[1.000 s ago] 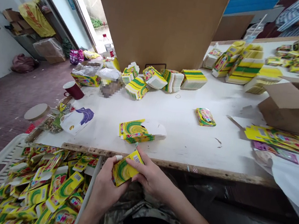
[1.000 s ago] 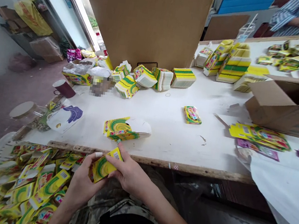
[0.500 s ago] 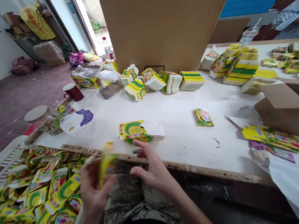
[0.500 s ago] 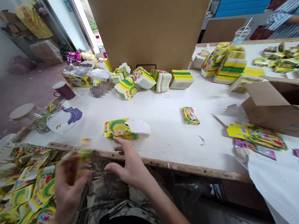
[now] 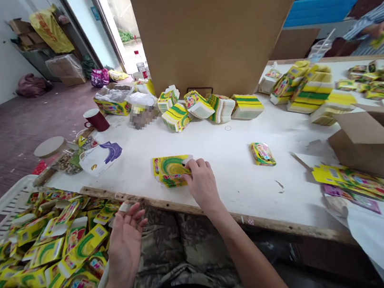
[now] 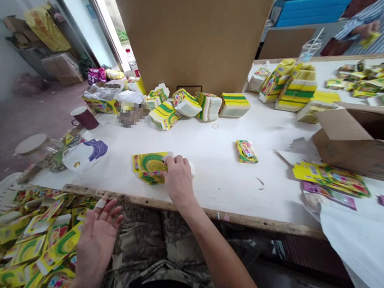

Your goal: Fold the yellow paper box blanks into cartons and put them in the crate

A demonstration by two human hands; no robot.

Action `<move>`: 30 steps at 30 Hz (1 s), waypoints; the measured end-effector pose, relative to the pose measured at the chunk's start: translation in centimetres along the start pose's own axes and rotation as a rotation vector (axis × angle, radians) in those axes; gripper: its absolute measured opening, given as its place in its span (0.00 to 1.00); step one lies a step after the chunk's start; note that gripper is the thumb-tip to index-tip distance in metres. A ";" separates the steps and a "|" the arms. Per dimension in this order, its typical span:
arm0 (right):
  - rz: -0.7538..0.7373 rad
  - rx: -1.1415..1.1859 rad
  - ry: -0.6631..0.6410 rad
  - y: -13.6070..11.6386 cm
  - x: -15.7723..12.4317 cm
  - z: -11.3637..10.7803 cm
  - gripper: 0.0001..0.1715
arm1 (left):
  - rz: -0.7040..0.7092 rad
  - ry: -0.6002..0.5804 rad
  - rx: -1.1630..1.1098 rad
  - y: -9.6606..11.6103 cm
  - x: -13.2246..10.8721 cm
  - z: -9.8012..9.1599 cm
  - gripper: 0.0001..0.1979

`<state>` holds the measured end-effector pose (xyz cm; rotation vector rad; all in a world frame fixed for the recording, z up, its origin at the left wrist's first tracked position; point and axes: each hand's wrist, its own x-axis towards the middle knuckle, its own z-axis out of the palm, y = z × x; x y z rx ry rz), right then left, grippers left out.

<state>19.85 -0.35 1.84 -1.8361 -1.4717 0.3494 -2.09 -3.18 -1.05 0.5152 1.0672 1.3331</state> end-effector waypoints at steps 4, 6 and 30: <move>0.005 0.171 -0.090 -1.5 -2.0 -0.8 0.13 | -0.051 -0.243 0.079 -1.0 -0.7 1.3 0.26; -0.003 0.303 -0.226 -2.1 -3.6 -0.6 0.13 | -0.012 -0.279 0.055 -1.3 -1.1 2.4 0.26; -0.056 0.648 -0.165 -2.4 -7.3 0.4 0.06 | 0.299 -0.051 0.125 -1.3 -0.6 3.5 0.16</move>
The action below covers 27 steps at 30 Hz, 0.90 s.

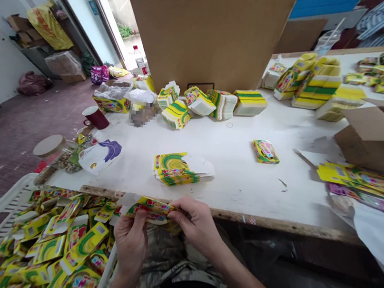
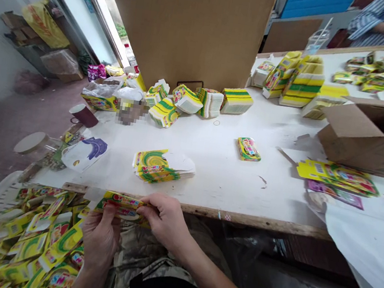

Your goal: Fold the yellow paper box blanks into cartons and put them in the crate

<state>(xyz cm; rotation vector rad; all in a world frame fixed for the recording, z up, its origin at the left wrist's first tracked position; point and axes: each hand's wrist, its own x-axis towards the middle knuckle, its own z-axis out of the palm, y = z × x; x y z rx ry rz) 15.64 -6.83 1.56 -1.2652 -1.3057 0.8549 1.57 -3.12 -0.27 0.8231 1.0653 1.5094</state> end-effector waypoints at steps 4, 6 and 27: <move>-0.196 -0.154 0.025 -0.4 -0.1 -2.1 0.09 | -0.038 -0.173 0.043 2.4 1.1 -1.4 0.24; -0.344 -0.328 0.035 -0.7 -0.2 -2.7 0.13 | 0.006 -0.314 0.118 4.3 1.8 -2.1 0.38; 0.308 0.473 -0.146 0.1 -1.0 0.7 0.28 | 0.328 -0.746 0.939 0.6 -1.1 -1.4 0.36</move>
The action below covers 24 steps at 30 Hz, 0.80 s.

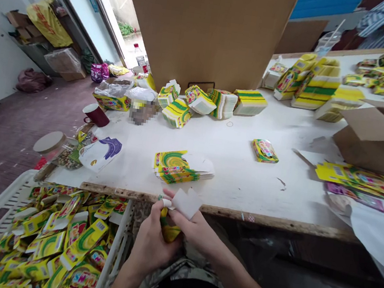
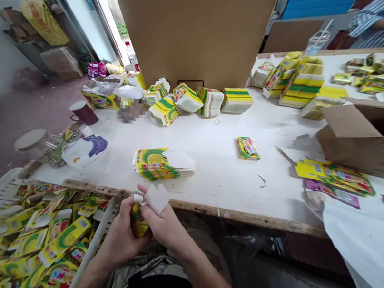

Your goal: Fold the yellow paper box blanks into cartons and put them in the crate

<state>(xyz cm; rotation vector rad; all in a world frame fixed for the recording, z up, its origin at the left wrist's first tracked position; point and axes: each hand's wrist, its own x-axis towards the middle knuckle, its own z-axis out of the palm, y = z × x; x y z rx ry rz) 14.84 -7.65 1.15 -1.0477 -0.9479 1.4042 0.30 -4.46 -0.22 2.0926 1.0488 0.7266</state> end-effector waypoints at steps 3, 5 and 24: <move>-0.128 -0.158 -0.124 0.4 -0.4 -0.4 0.40 | -0.042 -0.046 -0.036 -0.1 0.6 -0.3 0.34; -0.207 -0.346 -0.148 0.8 -0.5 -0.5 0.38 | -0.026 -0.004 -0.064 -0.6 0.9 -0.1 0.32; -0.321 -0.753 -0.206 0.0 0.4 -4.0 0.13 | -0.044 0.048 0.021 -0.7 0.8 -3.0 0.35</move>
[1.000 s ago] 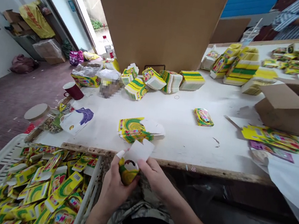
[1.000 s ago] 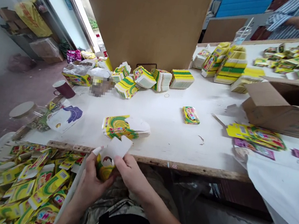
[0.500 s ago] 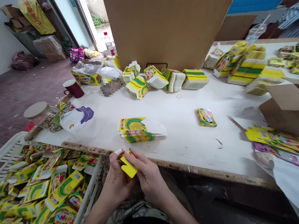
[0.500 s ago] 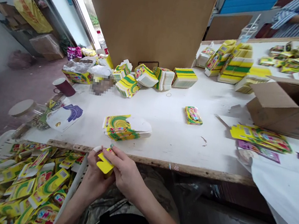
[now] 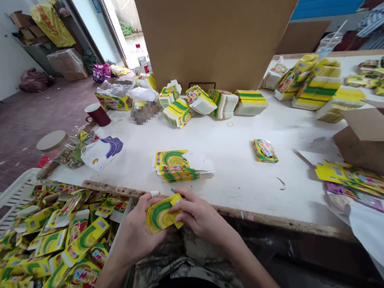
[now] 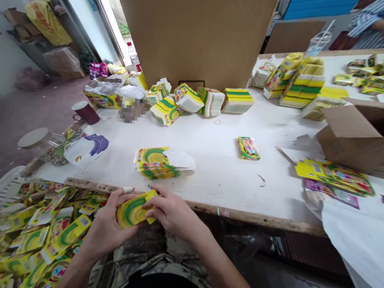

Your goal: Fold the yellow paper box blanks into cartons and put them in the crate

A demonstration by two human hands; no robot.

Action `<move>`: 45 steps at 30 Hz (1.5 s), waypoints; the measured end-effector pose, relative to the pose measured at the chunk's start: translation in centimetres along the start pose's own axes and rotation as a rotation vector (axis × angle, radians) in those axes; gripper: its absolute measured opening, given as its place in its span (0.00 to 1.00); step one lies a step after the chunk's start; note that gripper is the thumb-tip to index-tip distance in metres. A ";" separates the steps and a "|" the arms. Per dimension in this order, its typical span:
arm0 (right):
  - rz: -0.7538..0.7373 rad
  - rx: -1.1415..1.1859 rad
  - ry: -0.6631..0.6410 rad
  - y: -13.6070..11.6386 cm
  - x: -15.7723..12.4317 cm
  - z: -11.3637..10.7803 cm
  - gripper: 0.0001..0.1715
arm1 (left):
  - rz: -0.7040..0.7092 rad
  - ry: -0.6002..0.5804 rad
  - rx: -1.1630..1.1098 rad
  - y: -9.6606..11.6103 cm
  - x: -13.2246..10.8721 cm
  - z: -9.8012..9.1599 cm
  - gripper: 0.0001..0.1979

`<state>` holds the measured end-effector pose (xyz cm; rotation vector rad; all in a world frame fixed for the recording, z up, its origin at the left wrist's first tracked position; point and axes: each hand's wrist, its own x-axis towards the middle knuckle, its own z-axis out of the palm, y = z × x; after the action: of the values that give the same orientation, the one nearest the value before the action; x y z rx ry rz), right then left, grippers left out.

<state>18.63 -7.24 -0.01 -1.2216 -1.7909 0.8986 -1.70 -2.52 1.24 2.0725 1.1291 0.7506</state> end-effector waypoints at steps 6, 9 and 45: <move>-0.012 0.006 -0.023 0.1 -0.5 0.4 0.22 | 0.023 0.021 0.079 -0.3 -0.2 0.1 0.35; 0.001 0.028 -0.026 0.3 -0.4 0.1 0.16 | -0.013 -0.031 0.031 -0.3 -0.3 0.2 0.35; 0.230 -0.115 0.293 -1.7 4.7 -0.8 0.12 | -0.486 0.343 -1.239 -0.2 -0.6 3.3 0.26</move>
<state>17.55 -3.19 2.77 -1.5704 -1.5061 0.7055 0.31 -3.88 -1.08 0.6303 0.8873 1.1578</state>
